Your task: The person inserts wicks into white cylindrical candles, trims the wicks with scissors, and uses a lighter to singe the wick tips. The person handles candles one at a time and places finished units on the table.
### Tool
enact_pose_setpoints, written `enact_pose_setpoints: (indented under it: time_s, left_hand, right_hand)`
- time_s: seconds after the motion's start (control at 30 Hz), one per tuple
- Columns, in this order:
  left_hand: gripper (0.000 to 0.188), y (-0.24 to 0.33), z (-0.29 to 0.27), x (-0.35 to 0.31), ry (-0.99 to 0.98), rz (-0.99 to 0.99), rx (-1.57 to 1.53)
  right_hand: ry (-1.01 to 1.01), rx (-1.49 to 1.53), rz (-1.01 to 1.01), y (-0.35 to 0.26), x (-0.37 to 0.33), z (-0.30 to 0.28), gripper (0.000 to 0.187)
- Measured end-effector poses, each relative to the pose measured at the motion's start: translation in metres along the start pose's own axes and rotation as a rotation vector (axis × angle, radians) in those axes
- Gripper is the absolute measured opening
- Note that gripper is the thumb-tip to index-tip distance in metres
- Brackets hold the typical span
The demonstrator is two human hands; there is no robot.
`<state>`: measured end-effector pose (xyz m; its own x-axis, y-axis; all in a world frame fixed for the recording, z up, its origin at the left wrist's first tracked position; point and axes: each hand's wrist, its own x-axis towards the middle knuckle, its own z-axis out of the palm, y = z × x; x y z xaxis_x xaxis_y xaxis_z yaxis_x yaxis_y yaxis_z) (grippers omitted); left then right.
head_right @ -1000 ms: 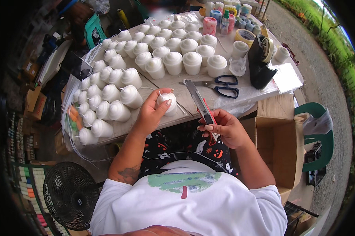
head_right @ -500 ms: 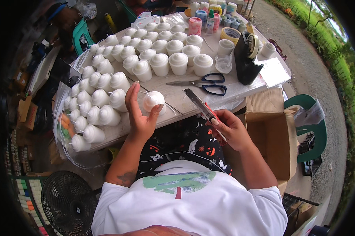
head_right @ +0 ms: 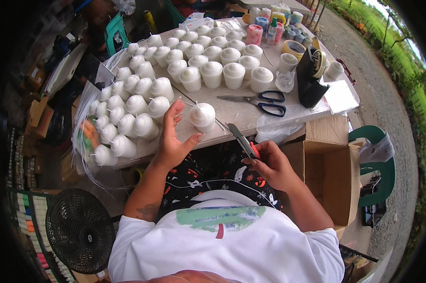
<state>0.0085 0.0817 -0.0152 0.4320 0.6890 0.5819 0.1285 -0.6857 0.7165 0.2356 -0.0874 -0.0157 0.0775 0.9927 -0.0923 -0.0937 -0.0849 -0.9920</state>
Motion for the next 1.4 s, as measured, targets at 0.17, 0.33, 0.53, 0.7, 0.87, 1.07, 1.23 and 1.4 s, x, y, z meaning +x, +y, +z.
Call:
enact_pose_setpoints:
  time_s: [0.17,0.33,0.53,0.7,0.87,1.07,1.23,1.4]
  left_hand:
    - [0.075,-0.023,0.019,0.012,-0.172,-0.171,-0.265]
    - [0.072,-0.031,0.021,0.010,-0.227,-0.200,-0.340]
    - [0.066,-0.026,0.022,0.010,-0.189,-0.140,-0.216]
    - [0.067,-0.030,0.024,0.009,-0.138,-0.111,-0.160]
    - [0.064,-0.028,0.022,0.012,-0.138,-0.103,-0.149]
    - [0.064,-0.027,0.020,0.011,-0.244,-0.101,-0.188]
    - [0.063,-0.024,0.018,0.007,-0.268,-0.155,-0.233]
    - [0.064,-0.018,0.019,0.007,-0.276,-0.182,-0.208]
  right_hand:
    - [0.029,-0.300,-0.065,-0.028,0.027,0.009,0.036]
    - [-0.030,-0.406,0.017,-0.032,0.039,0.011,0.051]
    - [-0.072,-0.125,-0.080,-0.005,0.036,0.018,0.055]
    - [-0.036,-0.016,-0.083,-0.001,0.035,0.021,0.052]
    - [-0.049,-0.128,-0.042,-0.010,0.026,0.021,0.041]
    - [-0.025,-0.544,-0.223,-0.026,0.052,0.015,0.036]
    - [-0.055,-0.752,-0.381,-0.048,0.063,0.033,0.034]
    - [0.030,-0.812,-0.524,-0.037,0.069,0.032,0.031]
